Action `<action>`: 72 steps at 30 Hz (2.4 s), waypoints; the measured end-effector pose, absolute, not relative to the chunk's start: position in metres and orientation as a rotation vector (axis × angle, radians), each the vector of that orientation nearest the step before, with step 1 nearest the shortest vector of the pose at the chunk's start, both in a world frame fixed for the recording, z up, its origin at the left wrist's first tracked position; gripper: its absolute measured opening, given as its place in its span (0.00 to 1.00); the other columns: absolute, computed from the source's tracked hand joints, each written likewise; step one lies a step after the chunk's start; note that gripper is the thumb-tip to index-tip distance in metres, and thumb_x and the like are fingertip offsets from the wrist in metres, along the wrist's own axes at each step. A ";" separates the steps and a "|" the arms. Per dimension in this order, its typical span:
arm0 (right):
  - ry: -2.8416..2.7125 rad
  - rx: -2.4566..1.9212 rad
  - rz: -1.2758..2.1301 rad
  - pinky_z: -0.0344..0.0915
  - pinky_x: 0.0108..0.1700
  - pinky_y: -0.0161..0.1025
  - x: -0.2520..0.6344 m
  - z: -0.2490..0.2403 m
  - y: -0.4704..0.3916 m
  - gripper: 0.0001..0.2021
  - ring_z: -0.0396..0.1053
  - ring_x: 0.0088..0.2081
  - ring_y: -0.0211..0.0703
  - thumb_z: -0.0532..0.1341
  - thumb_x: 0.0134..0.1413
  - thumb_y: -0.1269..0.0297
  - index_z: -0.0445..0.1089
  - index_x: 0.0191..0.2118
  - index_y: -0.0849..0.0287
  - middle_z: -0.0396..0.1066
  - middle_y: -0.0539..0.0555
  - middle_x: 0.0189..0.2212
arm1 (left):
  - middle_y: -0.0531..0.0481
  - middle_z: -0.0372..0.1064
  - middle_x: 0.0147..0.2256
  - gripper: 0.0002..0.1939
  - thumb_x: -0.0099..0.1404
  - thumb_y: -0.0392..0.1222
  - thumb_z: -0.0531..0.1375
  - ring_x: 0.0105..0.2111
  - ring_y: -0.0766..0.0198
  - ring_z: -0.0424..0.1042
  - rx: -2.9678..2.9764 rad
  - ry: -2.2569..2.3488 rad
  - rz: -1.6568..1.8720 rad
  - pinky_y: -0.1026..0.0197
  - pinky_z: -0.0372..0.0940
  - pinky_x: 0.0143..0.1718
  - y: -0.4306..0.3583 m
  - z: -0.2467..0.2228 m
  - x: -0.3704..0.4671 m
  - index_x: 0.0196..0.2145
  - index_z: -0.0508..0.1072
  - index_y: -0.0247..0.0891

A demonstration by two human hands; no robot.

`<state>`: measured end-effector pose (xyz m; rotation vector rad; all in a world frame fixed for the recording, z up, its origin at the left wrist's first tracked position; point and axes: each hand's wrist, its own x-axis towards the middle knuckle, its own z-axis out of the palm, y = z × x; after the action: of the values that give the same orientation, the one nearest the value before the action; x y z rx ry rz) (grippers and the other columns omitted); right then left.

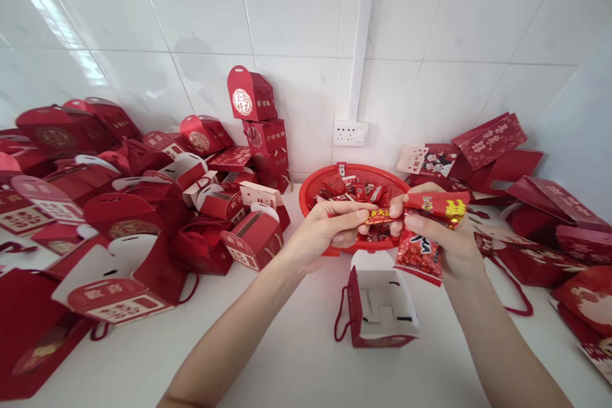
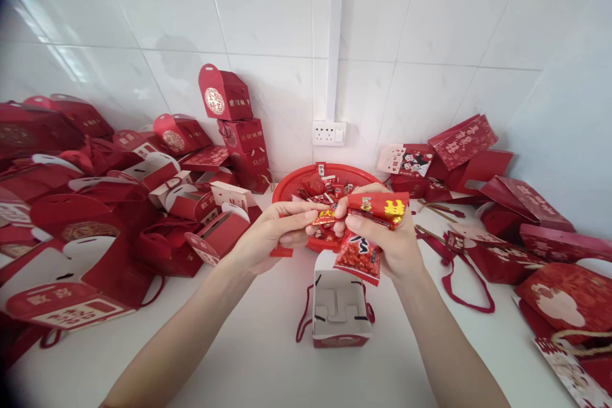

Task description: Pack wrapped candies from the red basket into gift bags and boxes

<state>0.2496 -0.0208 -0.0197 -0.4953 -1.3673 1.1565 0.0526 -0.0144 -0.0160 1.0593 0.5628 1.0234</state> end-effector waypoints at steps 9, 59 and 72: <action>-1.373 -0.649 1.171 0.77 0.33 0.40 0.261 -0.004 -0.027 0.11 0.75 0.30 0.42 0.73 0.48 0.60 0.72 0.36 0.52 0.77 0.51 0.35 | 0.48 0.69 0.27 0.22 0.61 0.54 0.64 0.20 0.72 0.55 0.941 0.456 0.943 0.65 0.49 0.22 -0.014 -0.009 0.049 0.43 0.81 0.31; -1.417 -0.774 0.935 0.78 0.40 0.42 0.258 -0.011 -0.027 0.13 0.79 0.38 0.46 0.76 0.46 0.63 0.77 0.39 0.52 0.80 0.51 0.36 | 0.52 0.73 0.29 0.14 0.57 0.43 0.73 0.30 0.67 0.72 1.363 0.637 1.405 0.64 0.70 0.35 -0.020 -0.021 0.060 0.40 0.81 0.37; -1.508 -0.840 0.826 0.77 0.41 0.44 0.266 -0.005 -0.030 0.11 0.78 0.39 0.47 0.75 0.48 0.60 0.78 0.38 0.49 0.80 0.51 0.36 | 0.51 0.75 0.30 0.12 0.57 0.40 0.73 0.31 0.65 0.74 1.397 0.577 1.357 0.63 0.72 0.37 -0.020 -0.021 0.060 0.39 0.82 0.38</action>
<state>0.2658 -0.0301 -0.0053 -0.8400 -1.5080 0.8258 0.0595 -0.0198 -0.0212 1.3973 0.5770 1.3572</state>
